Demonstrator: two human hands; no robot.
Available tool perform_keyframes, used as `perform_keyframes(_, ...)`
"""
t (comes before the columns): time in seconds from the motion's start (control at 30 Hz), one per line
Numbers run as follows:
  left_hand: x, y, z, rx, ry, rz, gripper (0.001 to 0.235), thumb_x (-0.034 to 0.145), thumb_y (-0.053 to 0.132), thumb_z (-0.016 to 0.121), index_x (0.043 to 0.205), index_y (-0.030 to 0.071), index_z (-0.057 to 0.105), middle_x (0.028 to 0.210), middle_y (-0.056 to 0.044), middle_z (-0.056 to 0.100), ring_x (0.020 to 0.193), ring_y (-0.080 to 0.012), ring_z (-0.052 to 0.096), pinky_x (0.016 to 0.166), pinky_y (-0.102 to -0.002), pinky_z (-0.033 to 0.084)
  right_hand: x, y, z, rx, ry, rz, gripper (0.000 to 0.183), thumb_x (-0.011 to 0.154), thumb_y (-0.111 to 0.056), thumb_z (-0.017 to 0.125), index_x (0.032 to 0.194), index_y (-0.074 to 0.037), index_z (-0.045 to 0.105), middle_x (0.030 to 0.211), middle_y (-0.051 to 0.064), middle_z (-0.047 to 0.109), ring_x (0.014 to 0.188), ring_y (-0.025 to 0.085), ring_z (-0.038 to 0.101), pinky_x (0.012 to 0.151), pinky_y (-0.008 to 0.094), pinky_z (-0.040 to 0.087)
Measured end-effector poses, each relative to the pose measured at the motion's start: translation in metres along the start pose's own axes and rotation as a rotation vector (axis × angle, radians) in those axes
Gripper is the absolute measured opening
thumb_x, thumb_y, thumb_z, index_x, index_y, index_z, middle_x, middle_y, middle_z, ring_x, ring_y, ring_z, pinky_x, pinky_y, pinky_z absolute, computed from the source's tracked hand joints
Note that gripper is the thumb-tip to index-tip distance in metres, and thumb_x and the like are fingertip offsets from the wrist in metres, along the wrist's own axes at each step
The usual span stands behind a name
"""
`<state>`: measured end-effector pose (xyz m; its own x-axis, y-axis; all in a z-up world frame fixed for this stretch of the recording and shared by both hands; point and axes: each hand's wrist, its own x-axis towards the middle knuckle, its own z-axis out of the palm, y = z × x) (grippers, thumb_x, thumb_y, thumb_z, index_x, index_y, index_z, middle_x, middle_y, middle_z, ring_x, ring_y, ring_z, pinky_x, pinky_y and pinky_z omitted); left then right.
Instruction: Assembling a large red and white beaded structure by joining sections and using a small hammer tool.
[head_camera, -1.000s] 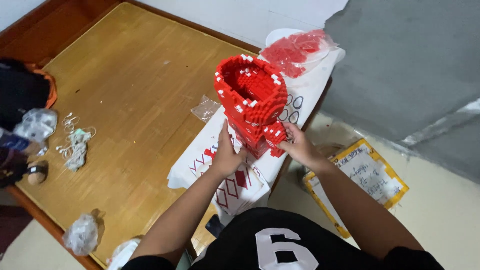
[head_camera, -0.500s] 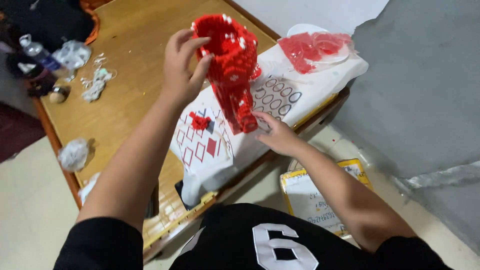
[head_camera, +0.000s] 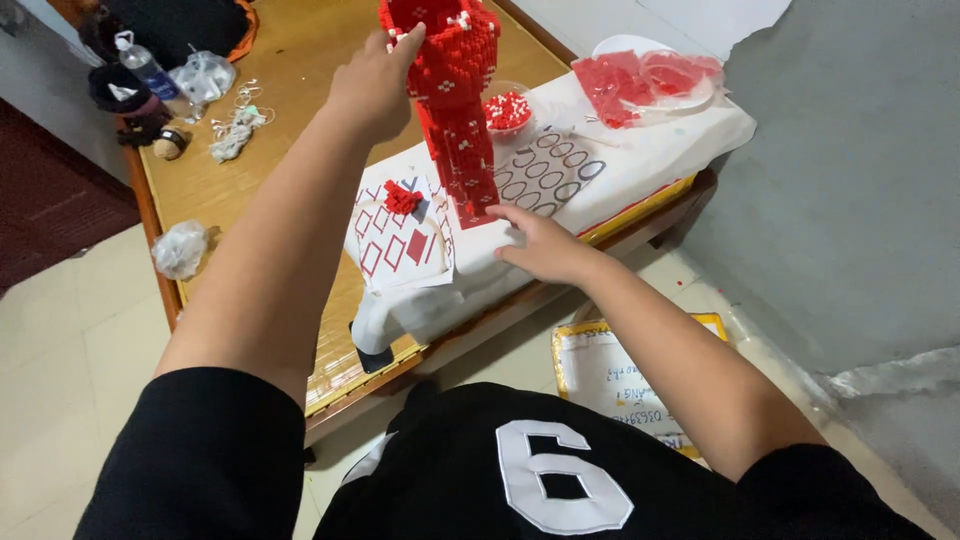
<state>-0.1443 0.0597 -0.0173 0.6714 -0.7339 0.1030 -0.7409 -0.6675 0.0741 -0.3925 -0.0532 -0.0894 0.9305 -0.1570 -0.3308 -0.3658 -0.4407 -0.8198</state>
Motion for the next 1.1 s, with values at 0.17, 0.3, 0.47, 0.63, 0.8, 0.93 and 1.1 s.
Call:
perform_keyframes(0.17, -0.017, 0.007, -0.008, -0.099, -0.073, -0.046, 0.09, 0.087, -0.014, 0.046, 0.163, 0.016, 0.009, 0.163, -0.016, 0.029, 0.138, -0.0423, 0.041, 0.098, -0.061, 0.041, -0.012, -0.013, -0.006, 0.007, 0.007, 0.027, 0.064, 0.094, -0.018, 0.057, 0.154, -0.024, 0.038, 0.164, 0.002, 0.039, 0.15, 0.021, 0.04, 0.113, 0.036, 0.039)
perform_keyframes(0.3, -0.023, 0.004, -0.003, -0.21, -0.1, -0.059, 0.087, 0.089, -0.013, 0.033, 0.163, 0.015, -0.003, 0.168, -0.017, 0.023, 0.143, -0.0396, 0.036, 0.095, -0.055, 0.042, -0.014, -0.012, -0.006, -0.011, 0.017, 0.05, 0.062, 0.094, -0.019, 0.058, 0.153, -0.026, 0.039, 0.162, 0.001, 0.041, 0.151, 0.02, 0.037, 0.116, 0.039, 0.037)
perform_keyframes(0.47, -0.01, -0.009, 0.024, -0.857, 0.055, -0.148, 0.078, 0.095, -0.005, 0.045, 0.161, 0.009, 0.005, 0.162, -0.015, 0.037, 0.148, -0.0339, 0.033, 0.117, -0.049, 0.032, 0.005, 0.006, -0.008, 0.018, 0.057, 0.026, 0.063, 0.093, -0.018, 0.059, 0.153, -0.022, 0.039, 0.163, 0.003, 0.04, 0.152, 0.019, 0.035, 0.119, 0.038, 0.033)
perform_keyframes(0.63, 0.013, -0.029, 0.036, -1.14, 0.195, -0.268, 0.065, 0.102, 0.016, 0.05, 0.159, 0.012, 0.02, 0.151, -0.018, 0.042, 0.134, -0.0304, 0.05, 0.108, -0.045, 0.047, 0.027, -0.009, -0.018, 0.075, 0.176, -0.012, 0.065, 0.094, -0.019, 0.059, 0.154, -0.022, 0.036, 0.158, 0.004, 0.045, 0.149, 0.024, 0.038, 0.117, 0.043, 0.035)
perform_keyframes(0.8, 0.03, -0.049, 0.028, -1.071, 0.213, -0.203, 0.064, 0.102, 0.043, 0.047, 0.154, 0.009, 0.032, 0.163, -0.013, 0.035, 0.149, -0.0283, 0.036, 0.116, -0.047, 0.037, 0.051, -0.054, -0.029, 0.143, 0.435, -0.067, 0.069, 0.096, -0.021, 0.055, 0.159, -0.025, 0.025, 0.168, 0.004, 0.029, 0.154, 0.026, 0.029, 0.119, 0.057, 0.026)
perform_keyframes(0.93, 0.062, -0.072, 0.025, -1.128, 0.187, -0.094, 0.063, 0.103, 0.041, 0.049, 0.155, 0.009, 0.032, 0.165, -0.015, 0.03, 0.152, -0.0308, 0.029, 0.12, -0.047, 0.032, 0.083, -0.073, -0.038, 0.119, 0.545, -0.257, 0.063, 0.095, -0.022, 0.055, 0.155, -0.023, 0.034, 0.168, 0.009, 0.027, 0.155, 0.028, 0.024, 0.12, 0.05, 0.027)
perform_keyframes(1.1, 0.084, -0.081, -0.005, -0.772, 0.084, 0.108, 0.061, 0.106, 0.027, 0.049, 0.157, 0.003, 0.026, 0.166, -0.018, 0.027, 0.153, -0.033, 0.024, 0.122, -0.052, 0.025, 0.122, -0.099, -0.038, -0.094, 0.631, -0.245, 0.086, 0.093, -0.027, 0.068, 0.161, -0.018, 0.017, 0.171, 0.013, 0.004, 0.158, 0.031, 0.008, 0.123, 0.056, 0.019)
